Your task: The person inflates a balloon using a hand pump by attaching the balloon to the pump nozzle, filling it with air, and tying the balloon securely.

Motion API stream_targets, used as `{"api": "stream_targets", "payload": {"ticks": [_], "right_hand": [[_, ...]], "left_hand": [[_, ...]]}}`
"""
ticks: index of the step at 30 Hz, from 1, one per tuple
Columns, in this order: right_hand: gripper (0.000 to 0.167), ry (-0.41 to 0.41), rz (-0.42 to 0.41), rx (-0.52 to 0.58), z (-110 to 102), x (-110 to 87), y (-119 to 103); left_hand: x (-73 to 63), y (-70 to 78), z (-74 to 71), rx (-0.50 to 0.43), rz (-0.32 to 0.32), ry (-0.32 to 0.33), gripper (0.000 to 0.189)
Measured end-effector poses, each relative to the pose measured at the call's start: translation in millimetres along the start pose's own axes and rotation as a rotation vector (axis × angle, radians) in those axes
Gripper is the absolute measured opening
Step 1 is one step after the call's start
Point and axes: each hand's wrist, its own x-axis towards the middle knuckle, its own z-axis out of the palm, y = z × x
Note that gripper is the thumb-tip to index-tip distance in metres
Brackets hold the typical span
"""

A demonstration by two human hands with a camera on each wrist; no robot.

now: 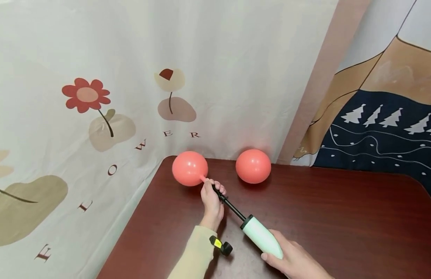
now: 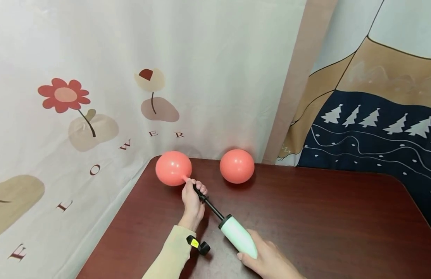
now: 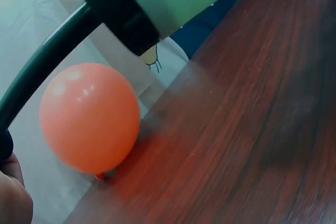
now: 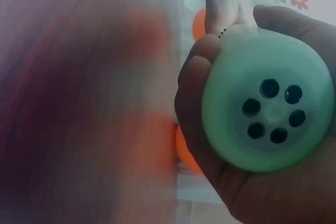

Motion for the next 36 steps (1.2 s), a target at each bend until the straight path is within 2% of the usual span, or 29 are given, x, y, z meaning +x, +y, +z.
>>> {"api": "stream_targets", "payload": {"ticks": [4, 10, 14, 17, 20, 23, 27, 30, 33, 36], "right_hand": [[0.064, 0.002, -0.014, -0.012, 0.9, 2.6, -0.1], [0.066, 0.015, 0.051, -0.024, 1.7, 11.2, -7.1], [0.064, 0.105, 0.000, -0.069, 5.0, 21.4, -14.2], [0.059, 0.179, -0.046, -0.098, 8.5, 24.9, -16.5], [0.060, 0.169, -0.020, -0.065, 11.0, 23.8, -16.8], [0.063, 0.111, 0.041, 0.001, 10.4, 18.9, -14.8], [0.067, 0.009, 0.090, 0.047, 3.5, 4.7, -6.7], [0.069, -0.057, 0.098, 0.043, -2.5, -7.1, 1.4], [0.067, -0.069, 0.087, 0.028, -5.0, -13.3, 6.4], [0.064, -0.031, 0.047, -0.003, -2.3, -13.9, 6.2]], "left_hand": [[-2.2, -2.0, -1.9, 0.002, -0.005, 0.009, 0.030], [-18.8, -14.9, 1.3, 0.047, -0.025, -0.063, 0.027], [-33.7, -23.5, 6.2, 0.090, -0.053, -0.095, 0.025], [-38.9, -26.6, 9.0, 0.114, -0.065, -0.100, 0.026], [-36.1, -25.2, 10.3, 0.135, -0.070, -0.100, 0.029], [-26.0, -19.5, 9.0, 0.123, -0.078, -0.088, 0.032], [-6.8, -8.1, -0.1, 0.053, -0.040, -0.030, 0.031], [2.5, 0.2, -7.6, 0.027, -0.014, 0.009, 0.031], [3.9, 4.6, -10.3, 0.028, -0.015, 0.009, 0.031], [-1.5, 3.2, -8.9, 0.046, -0.022, -0.009, 0.032]]}}
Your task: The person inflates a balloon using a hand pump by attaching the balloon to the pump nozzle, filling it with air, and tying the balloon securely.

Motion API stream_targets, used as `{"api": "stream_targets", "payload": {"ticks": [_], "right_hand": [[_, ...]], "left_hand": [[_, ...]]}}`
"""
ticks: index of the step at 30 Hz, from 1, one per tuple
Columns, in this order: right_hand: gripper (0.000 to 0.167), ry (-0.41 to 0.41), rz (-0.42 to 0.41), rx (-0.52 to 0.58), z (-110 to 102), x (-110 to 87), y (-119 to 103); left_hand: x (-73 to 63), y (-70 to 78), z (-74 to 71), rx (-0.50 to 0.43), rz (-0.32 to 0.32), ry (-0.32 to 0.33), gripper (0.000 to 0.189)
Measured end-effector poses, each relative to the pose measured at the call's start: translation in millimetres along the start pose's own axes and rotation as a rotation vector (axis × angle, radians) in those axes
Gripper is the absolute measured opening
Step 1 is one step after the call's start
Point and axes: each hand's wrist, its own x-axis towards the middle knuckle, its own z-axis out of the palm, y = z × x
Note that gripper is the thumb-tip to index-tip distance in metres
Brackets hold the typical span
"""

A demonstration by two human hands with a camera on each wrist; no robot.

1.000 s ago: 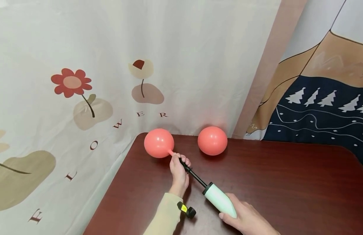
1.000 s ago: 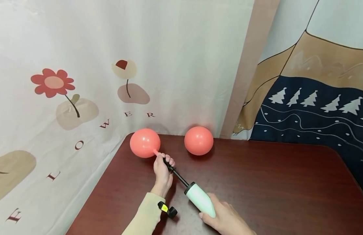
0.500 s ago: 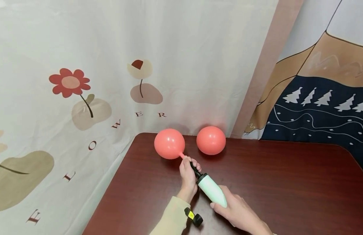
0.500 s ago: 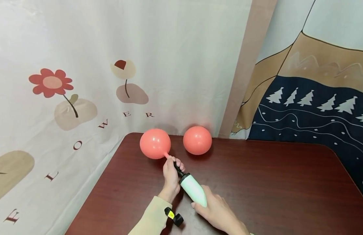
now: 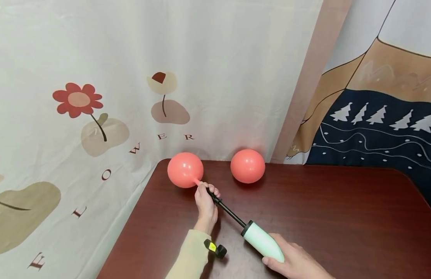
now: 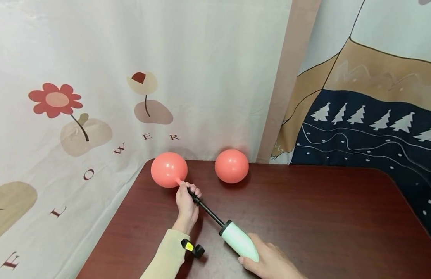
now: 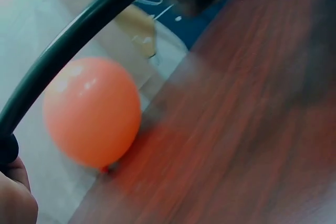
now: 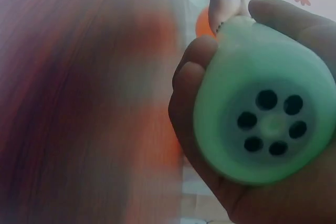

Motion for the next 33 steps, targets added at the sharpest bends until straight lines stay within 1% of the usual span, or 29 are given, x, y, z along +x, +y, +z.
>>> {"api": "stream_targets", "payload": {"ticks": [3, 6, 8, 10, 13, 16, 21, 23, 27, 30, 33], "right_hand": [[0.062, 0.055, -0.021, -0.026, 4.0, 5.4, -5.3], [0.063, 0.086, -0.004, -0.005, 8.5, 15.2, -12.2], [0.063, 0.106, 0.002, 0.006, 9.9, 22.1, -16.9], [0.061, 0.142, -0.019, 0.003, 10.0, 27.2, -20.8], [0.058, 0.190, -0.068, -0.024, 10.8, 31.5, -24.7], [0.057, 0.189, -0.080, -0.017, 14.1, 32.8, -26.2], [0.063, 0.109, 0.019, 0.032, 15.5, 27.7, -24.3], [0.066, 0.073, 0.042, 0.036, 12.5, 21.3, -19.5], [0.068, 0.018, 0.042, 0.026, 7.7, 6.2, -7.0], [0.069, -0.004, 0.063, 0.026, 6.3, 0.3, -2.5], [0.070, -0.008, 0.073, 0.019, 6.5, -0.2, -1.6]], "left_hand": [[-9.2, -4.1, 6.2, 0.009, 0.014, -0.018, 0.030], [-20.8, -10.1, 15.1, 0.011, 0.025, -0.062, 0.028], [-29.6, -14.8, 20.6, 0.029, 0.014, -0.096, 0.027], [-37.2, -19.6, 24.0, 0.044, -0.007, -0.112, 0.026], [-42.2, -24.8, 23.9, 0.068, -0.027, -0.098, 0.024], [-37.3, -25.6, 20.9, 0.074, -0.037, -0.076, 0.025], [-21.2, -21.3, 13.9, 0.049, -0.056, -0.051, 0.030], [-13.1, -17.0, 9.9, 0.025, -0.044, -0.032, 0.031], [2.0, -5.4, 1.3, -0.010, -0.011, 0.007, 0.031], [5.8, -0.4, -2.6, -0.022, -0.002, 0.024, 0.031], [3.5, -0.6, -3.5, -0.004, -0.005, 0.018, 0.031]]}}
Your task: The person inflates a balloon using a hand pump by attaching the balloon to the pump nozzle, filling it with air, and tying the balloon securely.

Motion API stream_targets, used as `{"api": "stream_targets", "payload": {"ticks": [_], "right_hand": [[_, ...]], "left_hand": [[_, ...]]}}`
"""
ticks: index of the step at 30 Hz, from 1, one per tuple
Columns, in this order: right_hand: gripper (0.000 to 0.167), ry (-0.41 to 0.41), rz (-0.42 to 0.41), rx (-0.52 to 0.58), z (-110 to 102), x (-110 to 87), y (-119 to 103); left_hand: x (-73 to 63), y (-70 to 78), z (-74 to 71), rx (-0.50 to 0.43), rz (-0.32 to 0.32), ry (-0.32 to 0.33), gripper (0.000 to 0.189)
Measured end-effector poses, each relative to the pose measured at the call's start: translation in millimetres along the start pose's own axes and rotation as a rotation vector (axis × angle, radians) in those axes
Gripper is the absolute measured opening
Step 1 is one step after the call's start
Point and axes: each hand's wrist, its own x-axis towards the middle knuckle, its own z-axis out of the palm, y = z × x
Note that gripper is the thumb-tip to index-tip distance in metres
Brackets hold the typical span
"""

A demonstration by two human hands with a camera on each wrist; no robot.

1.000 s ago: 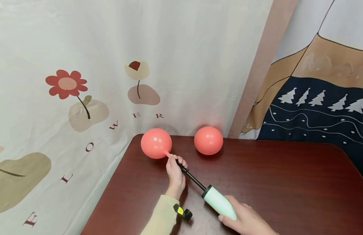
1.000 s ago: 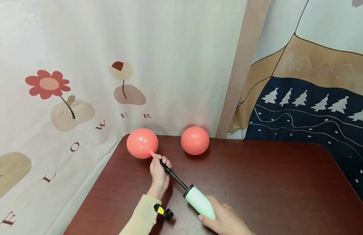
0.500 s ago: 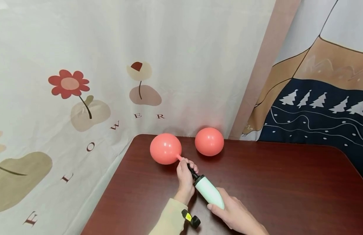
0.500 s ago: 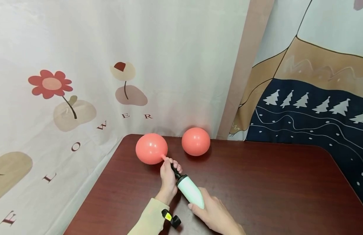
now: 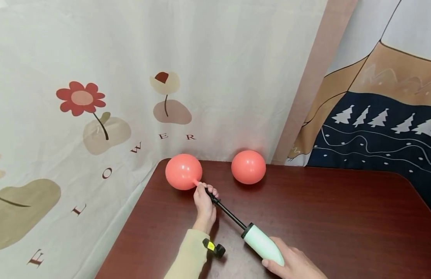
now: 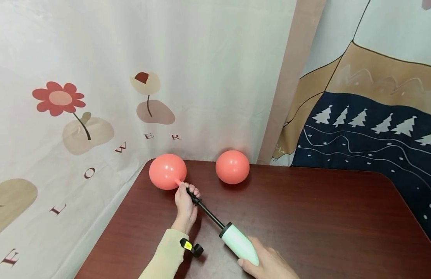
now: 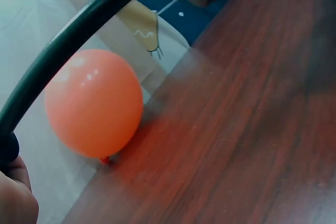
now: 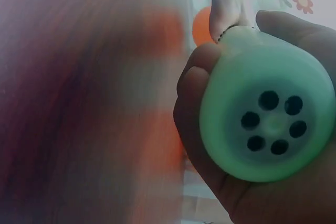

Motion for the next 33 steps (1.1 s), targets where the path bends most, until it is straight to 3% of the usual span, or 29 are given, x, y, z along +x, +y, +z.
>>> {"api": "stream_targets", "payload": {"ticks": [9, 16, 19, 25, 33], "right_hand": [[0.063, 0.038, -0.062, -0.016, -1.3, 17.1, -11.7], [0.060, 0.181, -0.133, -0.061, 2.4, 32.1, -25.3], [0.057, 0.196, -0.138, -0.065, 4.7, 32.7, -27.5], [0.060, 0.143, -0.078, -0.020, 8.5, 33.0, -28.3], [0.062, 0.119, -0.050, -0.002, 10.7, 32.1, -30.6]], "left_hand": [[-25.1, -16.3, 12.4, 0.041, -0.016, -0.082, 0.028], [-44.5, -26.4, 23.3, 0.107, -0.035, -0.147, 0.027], [-45.0, -25.7, 22.8, 0.117, -0.052, -0.138, 0.027], [-39.7, -22.6, 15.2, 0.114, -0.090, -0.122, 0.026], [-34.4, -19.4, 14.8, 0.098, -0.052, -0.105, 0.025]]}}
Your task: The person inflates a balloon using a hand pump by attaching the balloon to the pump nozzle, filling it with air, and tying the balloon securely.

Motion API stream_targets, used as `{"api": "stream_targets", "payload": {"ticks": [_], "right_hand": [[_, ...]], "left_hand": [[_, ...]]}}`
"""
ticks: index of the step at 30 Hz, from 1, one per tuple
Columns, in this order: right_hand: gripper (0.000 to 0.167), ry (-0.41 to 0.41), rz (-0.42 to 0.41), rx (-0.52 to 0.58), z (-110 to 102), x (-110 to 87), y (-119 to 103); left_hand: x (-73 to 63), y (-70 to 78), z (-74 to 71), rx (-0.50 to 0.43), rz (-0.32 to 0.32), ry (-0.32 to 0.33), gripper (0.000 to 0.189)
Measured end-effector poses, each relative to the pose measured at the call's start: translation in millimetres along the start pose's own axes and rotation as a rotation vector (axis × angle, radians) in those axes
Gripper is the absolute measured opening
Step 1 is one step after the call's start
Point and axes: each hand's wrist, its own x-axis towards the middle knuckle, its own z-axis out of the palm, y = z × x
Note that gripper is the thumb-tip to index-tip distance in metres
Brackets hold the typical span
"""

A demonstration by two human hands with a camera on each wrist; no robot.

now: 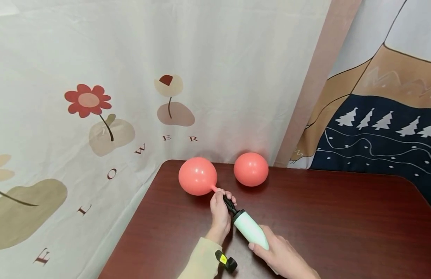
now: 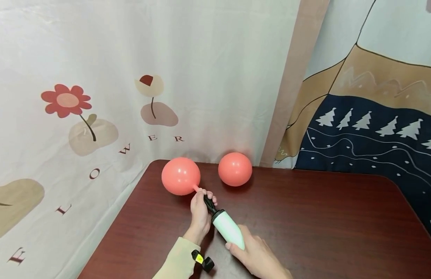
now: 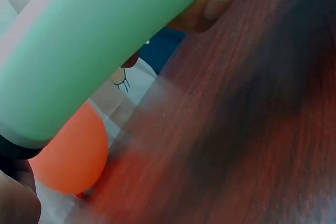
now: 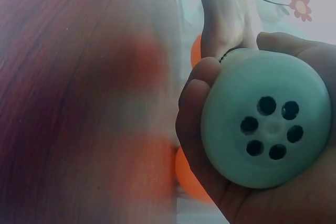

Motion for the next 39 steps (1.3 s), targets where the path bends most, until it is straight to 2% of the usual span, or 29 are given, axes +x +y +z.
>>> {"api": "stream_targets", "payload": {"ticks": [5, 10, 14, 16, 20, 23, 25, 28, 32, 36, 39], "right_hand": [[0.060, 0.034, -0.005, -0.001, -2.2, -3.7, -1.9], [0.066, -0.032, 0.023, 0.021, -9.5, -12.9, 2.3], [0.066, -0.075, 0.060, 0.045, -18.6, -22.5, 10.7], [0.066, -0.078, 0.079, 0.060, -24.1, -26.7, 14.2], [0.068, -0.070, 0.108, 0.109, -39.6, -37.8, 23.4], [0.070, -0.021, 0.151, 0.145, -54.1, -47.5, 34.0], [0.074, 0.032, 0.211, 0.132, -66.2, -51.7, 42.5], [0.084, 0.114, 0.295, 0.003, -87.5, -54.7, 58.5], [0.100, 0.159, 0.391, -0.166, -115.8, -54.7, 83.8], [0.105, 0.192, 0.446, -0.242, -134.9, -56.9, 107.3], [0.104, 0.224, 0.450, -0.294, -144.2, -59.0, 120.9]], "left_hand": [[1.6, 3.7, 7.2, 0.020, 0.017, -0.005, 0.024], [12.9, 13.4, 3.8, 0.004, 0.094, 0.065, 0.029], [24.4, 23.0, -6.5, 0.106, 0.156, 0.082, 0.032], [27.0, 26.4, -12.6, 0.169, 0.155, 0.076, 0.033], [29.0, 31.5, -24.4, 0.232, 0.148, 0.068, 0.034], [27.4, 37.2, -31.8, 0.310, 0.161, 0.039, 0.035], [26.4, 41.7, -36.7, 0.378, 0.175, 0.010, 0.037], [25.7, 49.5, -45.2, 0.496, 0.214, -0.047, 0.039], [25.2, 59.6, -56.9, 0.689, 0.288, -0.137, 0.037], [19.4, 67.8, -62.9, 0.872, 0.363, -0.199, 0.033], [15.9, 68.2, -61.5, 0.945, 0.406, -0.243, 0.033]]}}
